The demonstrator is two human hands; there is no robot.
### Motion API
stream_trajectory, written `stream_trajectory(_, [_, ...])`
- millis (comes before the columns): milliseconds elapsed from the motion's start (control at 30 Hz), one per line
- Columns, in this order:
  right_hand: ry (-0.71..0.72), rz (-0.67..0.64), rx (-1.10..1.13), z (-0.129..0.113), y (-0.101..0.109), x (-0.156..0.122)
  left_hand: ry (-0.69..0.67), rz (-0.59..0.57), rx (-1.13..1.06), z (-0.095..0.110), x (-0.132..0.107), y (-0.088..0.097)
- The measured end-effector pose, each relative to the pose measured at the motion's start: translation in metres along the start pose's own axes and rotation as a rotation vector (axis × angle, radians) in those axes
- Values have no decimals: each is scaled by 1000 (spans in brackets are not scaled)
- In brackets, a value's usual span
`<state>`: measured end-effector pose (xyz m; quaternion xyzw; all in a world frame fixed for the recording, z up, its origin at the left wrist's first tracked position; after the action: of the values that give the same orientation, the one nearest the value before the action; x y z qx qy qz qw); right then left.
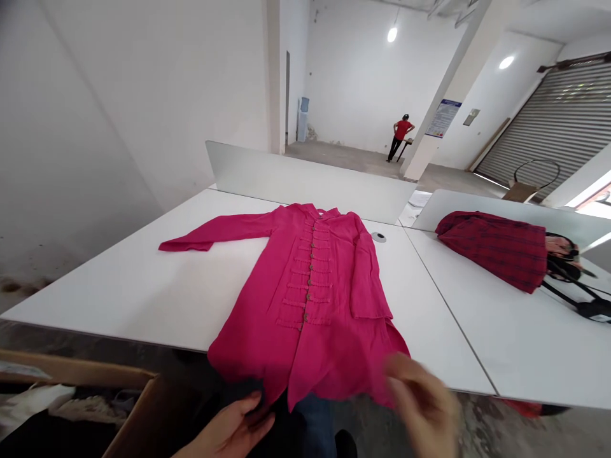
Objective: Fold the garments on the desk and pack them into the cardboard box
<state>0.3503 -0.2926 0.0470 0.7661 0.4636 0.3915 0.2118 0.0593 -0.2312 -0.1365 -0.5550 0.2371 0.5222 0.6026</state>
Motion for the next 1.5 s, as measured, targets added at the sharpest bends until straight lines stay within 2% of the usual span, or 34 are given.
stream_trajectory(33, [103,-103,112,-20,-27,13,-85,52,-20,2,10,-1])
stream_trajectory(67, [196,-279,179,-41,-61,22,-157,86,-20,3,19,-4])
stream_trajectory(133, [329,-424,211,-71,-109,36,-245,61,-1,2,33,-16])
stream_trajectory(200, [373,-456,181,-83,-138,42,-269,-54,9,-3,44,-36])
stream_trajectory(267, [378,-472,171,-83,-146,42,-232,-178,57,-13,50,-58])
stream_trajectory(333, [385,-522,203,-75,-141,38,-218,-233,139,-21,53,-75])
stream_trajectory(400, [369,-495,211,-55,-123,40,-240,-270,292,-22,50,-84])
stream_trajectory(467, [304,-337,129,-19,-93,49,-276,-294,502,-17,42,-85])
stream_trajectory(567, [159,-37,-108,52,-43,60,-324,-355,818,0,23,-77])
stream_trajectory(633, [82,52,-229,90,-24,66,-326,-453,960,8,9,-76])
stream_trajectory(700, [60,38,-292,110,-21,75,-336,-487,1018,14,0,-79])
stream_trajectory(833, [151,-66,-358,104,-38,108,-438,-225,1127,22,0,-81])
stream_trajectory(900, [132,-73,-318,107,-34,128,-436,-212,1183,18,2,-81])
stream_trajectory(933, [64,-31,-281,116,-24,138,-425,-235,1188,16,3,-81])
stream_trajectory(1000, [-160,124,-228,151,9,148,-397,-258,1171,16,7,-75])
stream_trajectory(1100, [-480,284,-327,208,63,135,-368,-249,1147,20,14,-68])
stream_trajectory(1167, [-538,351,-454,224,87,114,-360,-300,1119,21,15,-70])
stream_trajectory(1200, [-512,396,-499,223,94,103,-356,-339,1096,21,14,-73])
stream_trajectory(1267, [-388,421,-481,206,87,87,-342,-398,1049,21,11,-80])
stream_trajectory(1300, [-324,368,-424,193,74,83,-335,-403,1033,22,10,-82])
stream_trajectory(1433, [-84,-93,-239,130,-7,90,-320,-339,1058,25,8,-83])
stream_trajectory(1500, [14,-252,-296,108,-29,95,-324,-319,1089,27,9,-81])
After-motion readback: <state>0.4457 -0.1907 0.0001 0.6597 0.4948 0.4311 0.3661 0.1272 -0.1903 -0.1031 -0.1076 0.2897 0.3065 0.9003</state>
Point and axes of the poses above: each hand's wrist, its own x-axis towards the middle knuckle, its own y-axis out of the back of the hand, z = x × y, the point moved 7 cm from there along x, towards the middle knuckle, and after that the axes turned 5 degrees about y, right-handed, at the moved point
